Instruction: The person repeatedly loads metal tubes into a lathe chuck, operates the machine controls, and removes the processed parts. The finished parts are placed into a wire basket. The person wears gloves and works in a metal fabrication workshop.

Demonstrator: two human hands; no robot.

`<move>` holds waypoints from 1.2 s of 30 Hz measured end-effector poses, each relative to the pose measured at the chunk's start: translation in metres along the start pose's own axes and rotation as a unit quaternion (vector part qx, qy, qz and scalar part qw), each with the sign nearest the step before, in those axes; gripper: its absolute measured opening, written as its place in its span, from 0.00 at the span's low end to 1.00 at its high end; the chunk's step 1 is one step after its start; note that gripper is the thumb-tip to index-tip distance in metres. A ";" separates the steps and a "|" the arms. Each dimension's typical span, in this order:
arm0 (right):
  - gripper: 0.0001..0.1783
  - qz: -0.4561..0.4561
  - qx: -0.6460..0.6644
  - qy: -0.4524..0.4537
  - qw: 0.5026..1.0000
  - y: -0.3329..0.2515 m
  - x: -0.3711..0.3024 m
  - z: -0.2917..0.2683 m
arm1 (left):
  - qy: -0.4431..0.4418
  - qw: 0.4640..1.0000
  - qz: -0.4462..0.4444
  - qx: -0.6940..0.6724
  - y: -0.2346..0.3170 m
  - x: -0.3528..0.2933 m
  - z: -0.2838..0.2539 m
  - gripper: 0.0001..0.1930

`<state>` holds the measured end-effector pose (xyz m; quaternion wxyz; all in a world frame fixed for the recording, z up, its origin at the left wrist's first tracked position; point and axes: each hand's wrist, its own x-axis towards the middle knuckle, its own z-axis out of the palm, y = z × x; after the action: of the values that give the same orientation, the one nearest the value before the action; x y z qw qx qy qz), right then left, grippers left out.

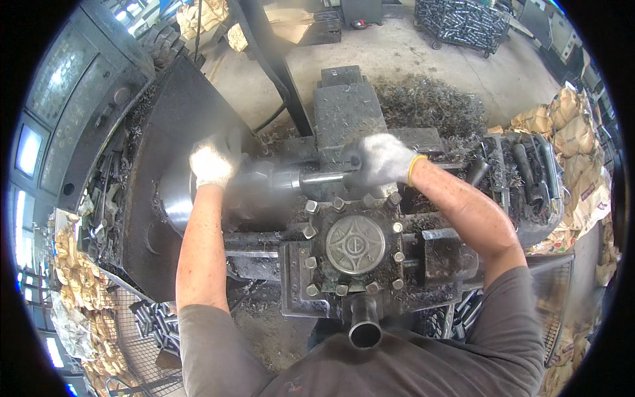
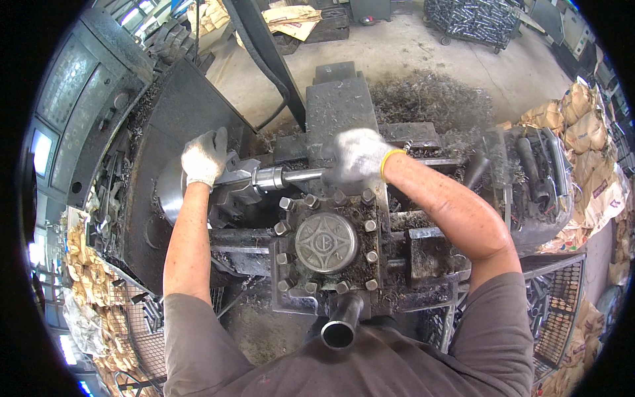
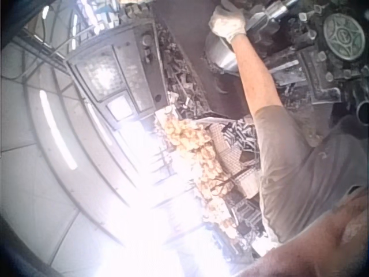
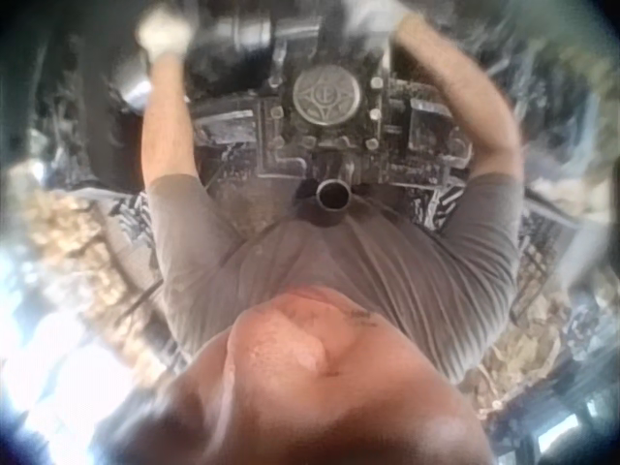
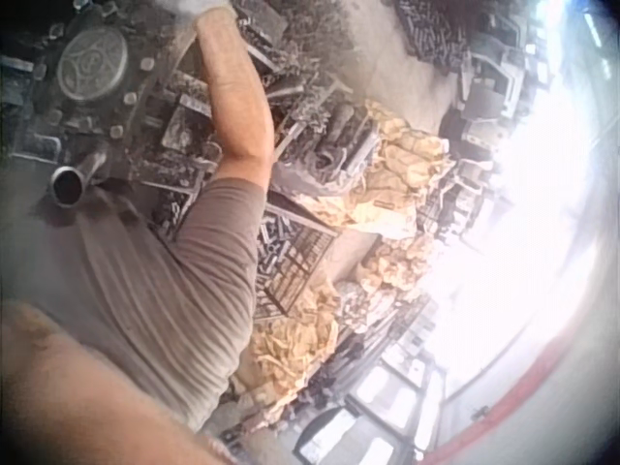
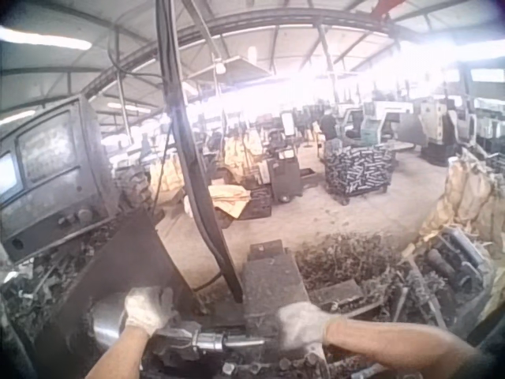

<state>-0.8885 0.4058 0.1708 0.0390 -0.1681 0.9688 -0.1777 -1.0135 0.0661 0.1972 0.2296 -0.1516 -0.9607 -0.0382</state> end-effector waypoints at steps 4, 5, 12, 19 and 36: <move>0.27 0.046 -0.044 -0.110 0.992 -0.009 0.018 0.000 | -0.016 0.999 0.041 0.030 0.018 -0.002 -0.018 0.24; 0.24 0.042 -0.029 -0.114 0.992 -0.011 0.020 0.014 | -0.011 0.999 0.030 0.022 0.012 -0.001 -0.013 0.24; 0.12 -0.036 -0.085 -0.050 0.995 -0.001 0.004 0.027 | -0.017 0.999 0.026 0.008 0.001 -0.008 0.000 0.25; 0.11 0.010 -0.121 -0.069 0.990 -0.006 0.015 0.028 | -0.030 0.999 0.022 0.015 -0.003 0.000 0.002 0.25; 0.20 0.005 -0.086 -0.028 0.996 0.022 0.008 0.041 | -0.012 0.999 0.034 0.012 0.001 0.000 0.001 0.22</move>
<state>-0.8976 0.4088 0.1241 0.0526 -0.1707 0.9799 -0.0885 -1.0132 0.0671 0.1961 0.2210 -0.1814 -0.9581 -0.0166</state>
